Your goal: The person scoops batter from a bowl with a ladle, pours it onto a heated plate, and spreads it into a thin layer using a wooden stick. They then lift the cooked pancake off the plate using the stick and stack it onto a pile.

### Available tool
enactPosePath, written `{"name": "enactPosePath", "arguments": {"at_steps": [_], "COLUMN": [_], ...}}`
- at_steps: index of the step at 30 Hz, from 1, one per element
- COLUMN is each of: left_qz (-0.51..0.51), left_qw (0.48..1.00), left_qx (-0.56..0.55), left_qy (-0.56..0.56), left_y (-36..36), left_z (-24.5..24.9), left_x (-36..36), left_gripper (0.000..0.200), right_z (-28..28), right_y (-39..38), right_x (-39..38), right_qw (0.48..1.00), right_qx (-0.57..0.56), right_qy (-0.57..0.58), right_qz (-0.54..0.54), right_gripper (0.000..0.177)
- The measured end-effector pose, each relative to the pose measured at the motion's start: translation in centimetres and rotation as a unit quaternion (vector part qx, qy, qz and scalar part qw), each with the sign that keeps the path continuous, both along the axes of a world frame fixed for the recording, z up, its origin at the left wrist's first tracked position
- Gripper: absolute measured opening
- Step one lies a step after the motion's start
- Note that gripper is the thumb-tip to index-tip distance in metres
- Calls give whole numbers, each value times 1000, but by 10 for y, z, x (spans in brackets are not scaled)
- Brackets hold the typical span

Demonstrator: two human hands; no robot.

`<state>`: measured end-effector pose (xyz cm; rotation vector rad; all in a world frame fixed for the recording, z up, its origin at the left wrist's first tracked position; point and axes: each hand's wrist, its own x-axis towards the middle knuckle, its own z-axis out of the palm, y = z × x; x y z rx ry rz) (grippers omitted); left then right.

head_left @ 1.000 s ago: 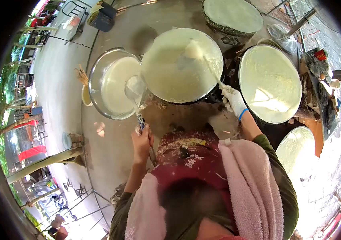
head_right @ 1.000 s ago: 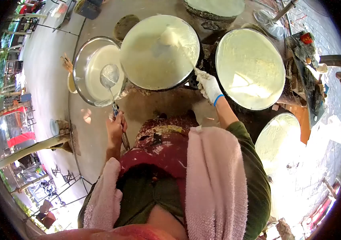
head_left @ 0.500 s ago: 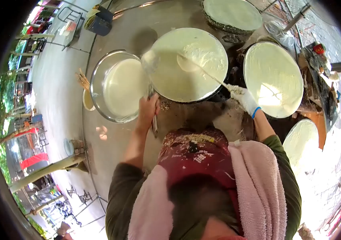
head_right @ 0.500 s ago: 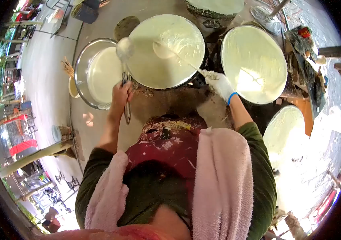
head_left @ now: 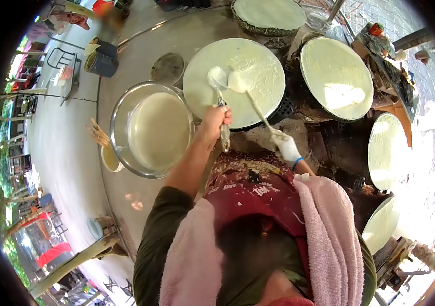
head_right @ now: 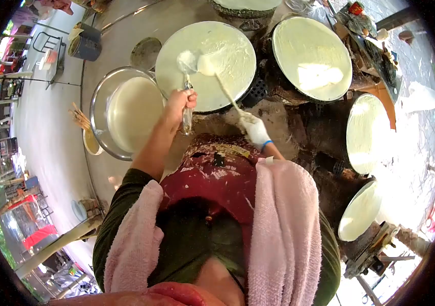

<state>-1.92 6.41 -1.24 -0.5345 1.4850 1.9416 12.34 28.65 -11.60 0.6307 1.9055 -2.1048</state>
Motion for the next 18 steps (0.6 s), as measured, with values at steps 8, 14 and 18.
{"name": "enactPosePath", "arguments": {"at_steps": [8, 14, 18], "left_qz": [26, 34, -55], "left_qw": [988, 662, 823], "left_qx": [111, 692, 561], "left_qy": [-104, -286, -67], "left_y": [-14, -88, -115], "left_z": [11, 6, 34], "left_x": [29, 31, 59], "left_gripper": [8, 11, 20], "right_z": [1, 32, 15], "right_y": [-43, -36, -36], "right_x": [-2, -11, -8], "right_qw": [996, 994, 989], "right_qx": [-25, -55, 133], "right_qy": [-27, -48, -71], "right_qz": [-75, -76, -10], "right_gripper": [23, 22, 26]}}
